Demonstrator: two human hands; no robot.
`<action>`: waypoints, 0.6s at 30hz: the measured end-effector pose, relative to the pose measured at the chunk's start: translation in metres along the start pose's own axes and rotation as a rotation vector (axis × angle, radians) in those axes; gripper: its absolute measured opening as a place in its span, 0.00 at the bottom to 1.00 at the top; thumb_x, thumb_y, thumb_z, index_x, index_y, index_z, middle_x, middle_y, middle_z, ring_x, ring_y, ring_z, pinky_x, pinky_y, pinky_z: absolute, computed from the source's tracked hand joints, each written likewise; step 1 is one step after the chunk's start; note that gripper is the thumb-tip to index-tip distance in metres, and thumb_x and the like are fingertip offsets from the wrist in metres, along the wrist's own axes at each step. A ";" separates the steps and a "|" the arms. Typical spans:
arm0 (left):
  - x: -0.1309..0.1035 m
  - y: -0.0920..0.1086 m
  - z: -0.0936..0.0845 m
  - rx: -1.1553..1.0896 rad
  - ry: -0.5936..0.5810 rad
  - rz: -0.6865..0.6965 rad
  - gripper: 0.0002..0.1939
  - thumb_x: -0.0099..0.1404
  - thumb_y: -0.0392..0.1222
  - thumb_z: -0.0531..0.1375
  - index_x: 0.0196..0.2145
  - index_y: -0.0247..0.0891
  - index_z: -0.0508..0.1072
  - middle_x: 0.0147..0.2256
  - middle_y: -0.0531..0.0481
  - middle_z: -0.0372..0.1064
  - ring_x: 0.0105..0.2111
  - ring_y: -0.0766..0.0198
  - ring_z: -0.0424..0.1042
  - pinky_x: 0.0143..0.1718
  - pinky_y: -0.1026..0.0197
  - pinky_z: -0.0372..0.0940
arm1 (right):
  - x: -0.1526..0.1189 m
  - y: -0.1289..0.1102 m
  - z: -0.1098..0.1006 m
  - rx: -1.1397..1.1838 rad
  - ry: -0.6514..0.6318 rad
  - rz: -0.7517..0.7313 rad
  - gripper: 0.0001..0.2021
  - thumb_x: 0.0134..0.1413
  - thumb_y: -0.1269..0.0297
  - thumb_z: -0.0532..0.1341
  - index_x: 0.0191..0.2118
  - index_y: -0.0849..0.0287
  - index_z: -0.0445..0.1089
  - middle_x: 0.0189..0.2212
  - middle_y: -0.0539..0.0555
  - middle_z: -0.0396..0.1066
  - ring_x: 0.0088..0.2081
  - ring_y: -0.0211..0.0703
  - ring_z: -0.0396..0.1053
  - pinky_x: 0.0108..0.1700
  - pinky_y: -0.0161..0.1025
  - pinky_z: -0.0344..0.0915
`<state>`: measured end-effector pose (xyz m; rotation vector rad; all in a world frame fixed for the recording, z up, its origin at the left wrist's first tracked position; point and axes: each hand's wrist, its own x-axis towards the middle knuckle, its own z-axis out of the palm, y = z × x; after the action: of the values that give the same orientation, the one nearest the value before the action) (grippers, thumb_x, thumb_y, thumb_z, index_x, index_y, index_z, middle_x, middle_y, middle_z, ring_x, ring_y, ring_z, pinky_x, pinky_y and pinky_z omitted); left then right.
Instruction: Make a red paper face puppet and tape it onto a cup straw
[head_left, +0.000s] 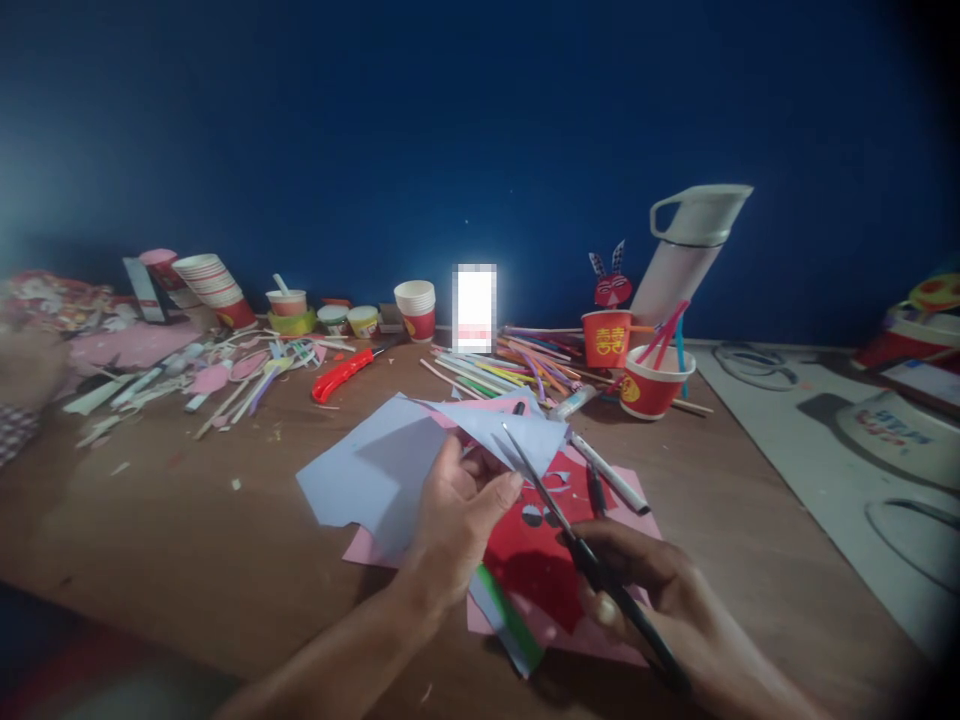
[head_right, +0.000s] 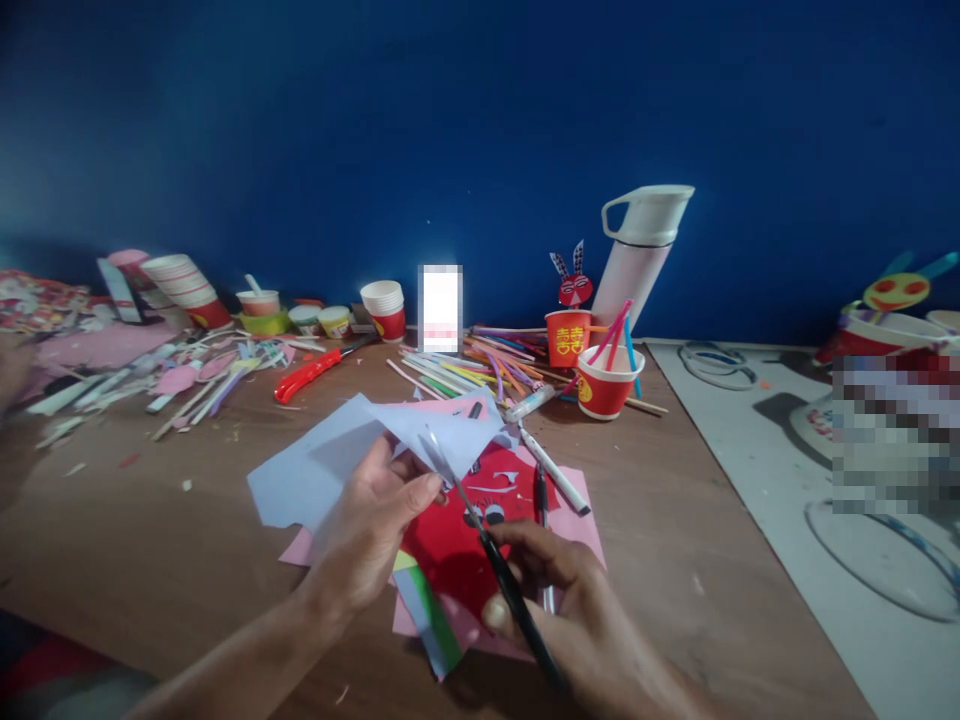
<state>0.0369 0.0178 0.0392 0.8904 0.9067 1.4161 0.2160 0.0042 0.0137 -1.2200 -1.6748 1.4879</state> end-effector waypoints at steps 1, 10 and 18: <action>0.000 -0.001 0.000 -0.003 0.001 0.000 0.21 0.54 0.34 0.63 0.45 0.37 0.61 0.34 0.49 0.68 0.34 0.66 0.67 0.38 0.62 0.62 | 0.000 0.000 0.001 -0.027 0.000 -0.004 0.18 0.41 0.60 0.61 0.40 0.61 0.70 0.25 0.52 0.68 0.29 0.44 0.65 0.28 0.35 0.61; -0.002 -0.002 0.000 0.051 0.062 -0.006 0.23 0.55 0.35 0.61 0.47 0.38 0.59 0.31 0.52 0.67 0.31 0.66 0.67 0.35 0.61 0.62 | -0.001 0.000 0.003 -0.114 0.027 0.022 0.20 0.39 0.63 0.60 0.42 0.63 0.69 0.30 0.57 0.72 0.35 0.50 0.68 0.33 0.39 0.64; -0.002 0.007 -0.001 0.088 0.006 -0.042 0.21 0.56 0.34 0.60 0.47 0.38 0.62 0.28 0.53 0.66 0.28 0.69 0.65 0.30 0.66 0.60 | 0.000 -0.004 -0.001 -0.021 -0.031 0.032 0.21 0.36 0.56 0.60 0.39 0.62 0.70 0.27 0.55 0.71 0.28 0.45 0.65 0.29 0.37 0.61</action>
<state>0.0330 0.0157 0.0448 0.9279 0.9929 1.3525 0.2153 0.0048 0.0178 -1.2466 -1.7025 1.5187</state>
